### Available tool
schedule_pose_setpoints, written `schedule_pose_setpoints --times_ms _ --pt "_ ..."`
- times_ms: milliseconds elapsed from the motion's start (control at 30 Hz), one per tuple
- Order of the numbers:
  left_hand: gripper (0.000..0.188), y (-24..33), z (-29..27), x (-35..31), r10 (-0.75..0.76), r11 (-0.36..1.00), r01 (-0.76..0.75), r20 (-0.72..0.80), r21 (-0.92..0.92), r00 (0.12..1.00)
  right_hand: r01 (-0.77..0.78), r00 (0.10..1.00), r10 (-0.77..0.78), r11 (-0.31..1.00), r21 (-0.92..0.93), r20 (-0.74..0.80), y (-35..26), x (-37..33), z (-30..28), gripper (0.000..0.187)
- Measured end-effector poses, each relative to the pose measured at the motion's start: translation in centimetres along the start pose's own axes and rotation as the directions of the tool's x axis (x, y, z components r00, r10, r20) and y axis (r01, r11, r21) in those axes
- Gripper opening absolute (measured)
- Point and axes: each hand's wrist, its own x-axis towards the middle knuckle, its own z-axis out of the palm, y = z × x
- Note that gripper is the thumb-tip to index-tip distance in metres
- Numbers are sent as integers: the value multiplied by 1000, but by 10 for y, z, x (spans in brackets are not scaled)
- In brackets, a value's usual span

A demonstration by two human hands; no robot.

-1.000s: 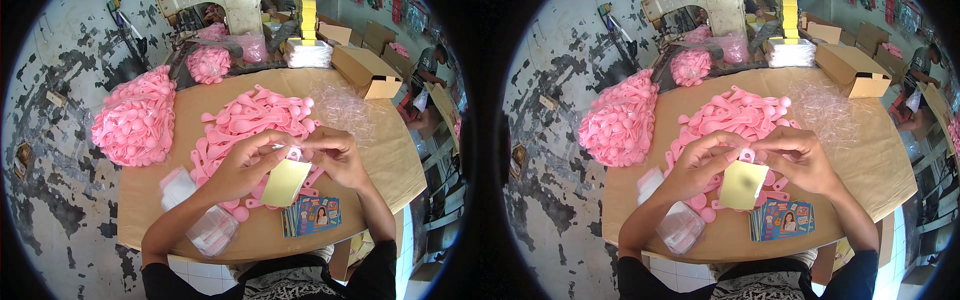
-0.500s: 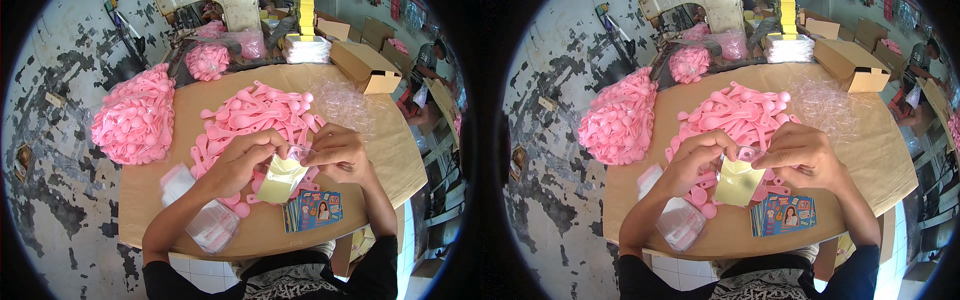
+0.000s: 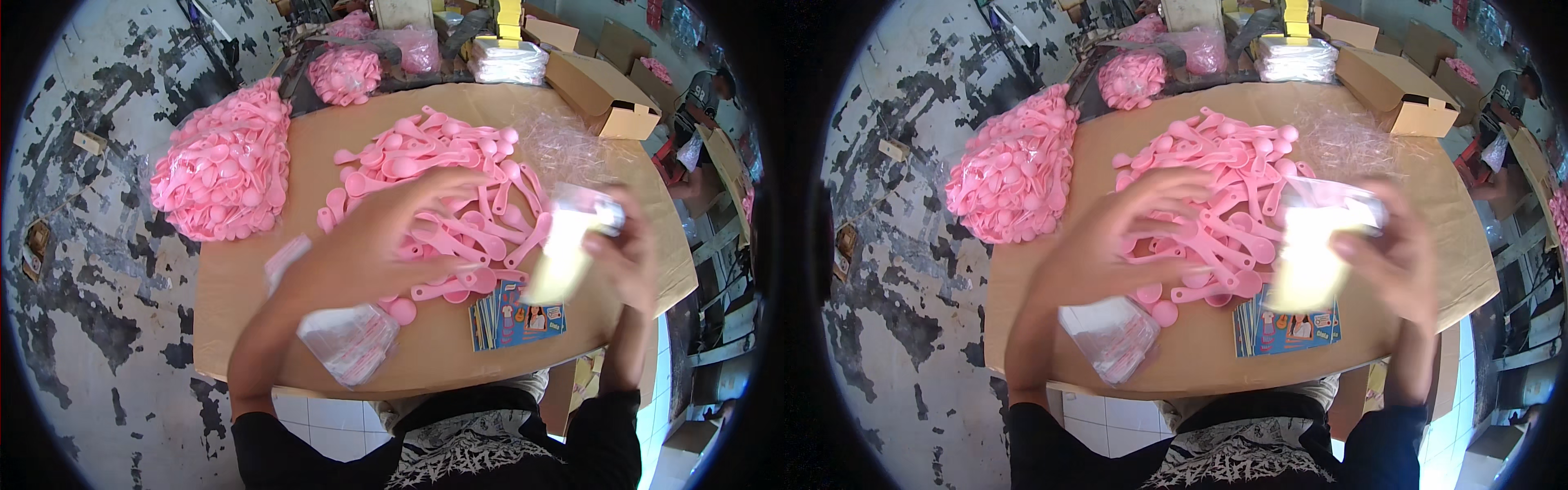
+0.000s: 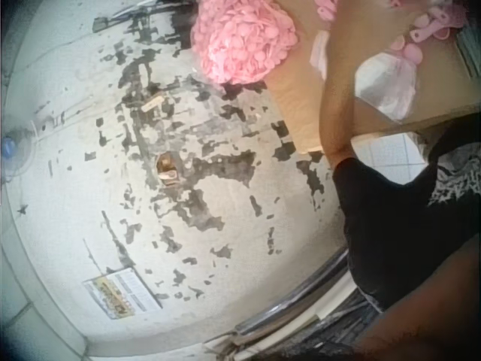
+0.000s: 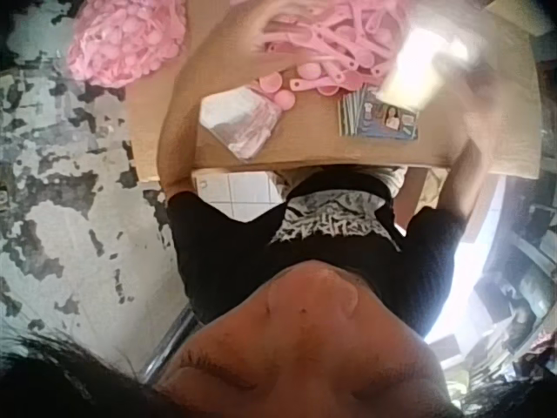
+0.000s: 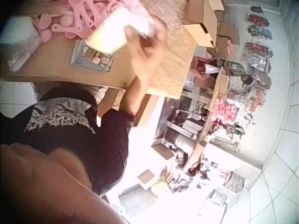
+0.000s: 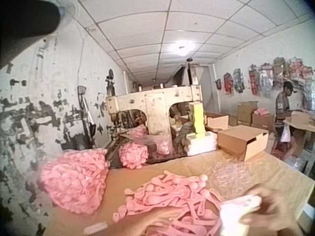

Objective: The person packs pink plastic spoons and small printed cards into clear plastic bags. They pick up a spoon and a card, place them into a bag, and seal it. The process is repeated multiple times, with finished packages set aside on the table.

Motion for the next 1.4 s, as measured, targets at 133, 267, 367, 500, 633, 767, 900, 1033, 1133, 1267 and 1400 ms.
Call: schedule_pose_setpoints --times_ms 133,267,367,500,633,767,900,1033,1133,1267,1400 --pt "56 -16 -81 -58 -337 709 237 24 664 941 -228 953 138 914 -335 -271 2 -139 -163 69" --pt "54 -65 -98 -118 -476 545 485 -225 684 851 -602 786 497 751 -270 -368 21 -229 -196 50" --pt "47 -74 -95 -130 -474 723 560 -299 404 828 -834 550 541 401 -379 -636 56 -291 -222 54" --pt "32 -75 -104 -123 -524 729 612 -326 305 787 -625 658 170 667 -406 -734 87 -301 -271 41" --pt "21 -65 -99 -113 -381 734 521 -372 435 847 -406 814 7 722 -561 -581 9 -162 -180 34" --pt "23 -50 -103 -119 -89 639 203 -191 742 978 -86 979 -20 860 -504 -202 -27 -47 -64 19" --pt "23 -8 -96 -105 -263 763 369 -266 531 927 263 933 -124 874 -409 337 -48 16 25 35" --pt "20 59 -59 -61 -189 945 240 -229 224 955 434 854 -311 867 -243 417 -46 45 97 43" --pt "20 76 -53 -32 -220 953 231 -76 194 973 411 826 -275 891 -192 491 -35 49 102 41" --pt "32 47 -42 -11 -13 986 -39 -305 -163 952 -56 811 17 997 48 585 -40 47 80 28" --pt "44 15 27 2 -175 985 175 92 10 980 -242 803 150 966 86 576 -35 36 53 17"
